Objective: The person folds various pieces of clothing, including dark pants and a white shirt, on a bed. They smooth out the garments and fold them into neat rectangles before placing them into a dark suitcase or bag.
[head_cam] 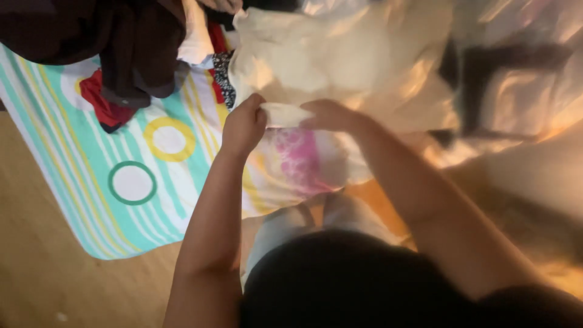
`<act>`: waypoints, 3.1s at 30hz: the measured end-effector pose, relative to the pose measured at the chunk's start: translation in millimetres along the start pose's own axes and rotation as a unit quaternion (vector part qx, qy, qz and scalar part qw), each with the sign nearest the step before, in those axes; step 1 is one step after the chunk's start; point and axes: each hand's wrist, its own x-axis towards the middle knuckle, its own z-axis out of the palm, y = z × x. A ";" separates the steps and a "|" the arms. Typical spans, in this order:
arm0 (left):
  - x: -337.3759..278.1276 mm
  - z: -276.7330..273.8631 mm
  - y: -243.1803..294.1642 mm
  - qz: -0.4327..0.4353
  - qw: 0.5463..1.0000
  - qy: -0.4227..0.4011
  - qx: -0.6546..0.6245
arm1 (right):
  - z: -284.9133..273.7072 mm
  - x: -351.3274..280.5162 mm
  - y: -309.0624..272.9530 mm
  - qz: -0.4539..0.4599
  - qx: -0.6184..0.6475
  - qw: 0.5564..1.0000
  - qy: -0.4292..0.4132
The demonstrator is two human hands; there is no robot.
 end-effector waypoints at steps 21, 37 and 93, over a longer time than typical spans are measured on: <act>48.3 97.4 21.9 0.256 0.955 -0.090 0.124 | 25.5 -60.5 167.9 0.215 -0.114 0.810 0.534; 98.0 252.1 69.1 0.185 0.982 -0.006 0.036 | -90.5 -128.1 133.6 0.278 0.012 0.828 0.487; 157.7 100.6 6.9 0.333 0.899 0.095 0.267 | -11.4 -41.6 21.9 0.104 -0.228 0.910 0.332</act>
